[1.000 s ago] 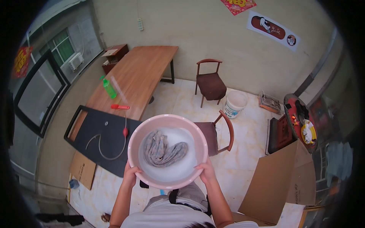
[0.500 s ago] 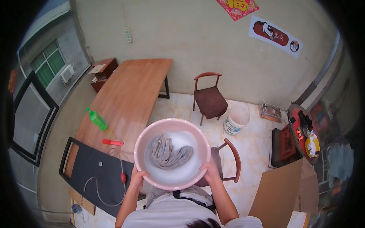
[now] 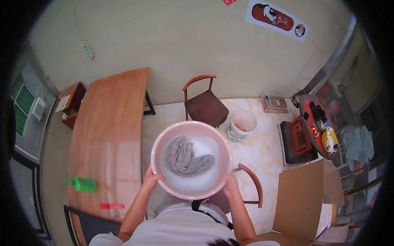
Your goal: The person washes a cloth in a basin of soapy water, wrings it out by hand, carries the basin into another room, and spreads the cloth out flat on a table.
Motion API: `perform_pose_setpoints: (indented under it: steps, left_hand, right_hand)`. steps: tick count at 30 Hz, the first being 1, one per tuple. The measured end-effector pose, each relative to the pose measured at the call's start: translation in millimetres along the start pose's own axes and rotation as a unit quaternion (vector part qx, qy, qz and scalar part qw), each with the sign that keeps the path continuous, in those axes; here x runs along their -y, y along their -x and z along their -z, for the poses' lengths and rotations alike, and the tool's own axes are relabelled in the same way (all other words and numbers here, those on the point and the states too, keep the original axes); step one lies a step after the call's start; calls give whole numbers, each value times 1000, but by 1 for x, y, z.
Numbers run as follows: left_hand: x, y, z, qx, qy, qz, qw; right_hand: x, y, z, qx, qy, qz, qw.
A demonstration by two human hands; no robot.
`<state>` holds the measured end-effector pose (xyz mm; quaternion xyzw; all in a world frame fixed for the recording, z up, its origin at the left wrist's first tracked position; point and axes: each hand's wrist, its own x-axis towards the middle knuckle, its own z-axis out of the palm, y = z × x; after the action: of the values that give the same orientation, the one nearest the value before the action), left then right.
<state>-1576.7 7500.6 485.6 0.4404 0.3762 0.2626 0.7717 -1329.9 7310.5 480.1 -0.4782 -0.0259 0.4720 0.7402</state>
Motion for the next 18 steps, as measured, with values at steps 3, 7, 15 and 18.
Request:
perform_pose_setpoints:
  steps: [3,7,15,18]
  left_hand:
    - [-19,-85,14,44,-33,3,999]
    - [-56,-182,25,102,-28,43,993]
    - [-82,-329,7,168,-69,47,982]
    - [-81,-372,-4,161,-115,99,975]
  right_hand:
    - [-14,-50,-16,-75,-40,-12,996]
    - [-9,-119,-39,-122,-5,-17,992]
    - [18,-232,-54,-175,-46,38,983]
    - [30,-269,-52,-193,-36,49,979]
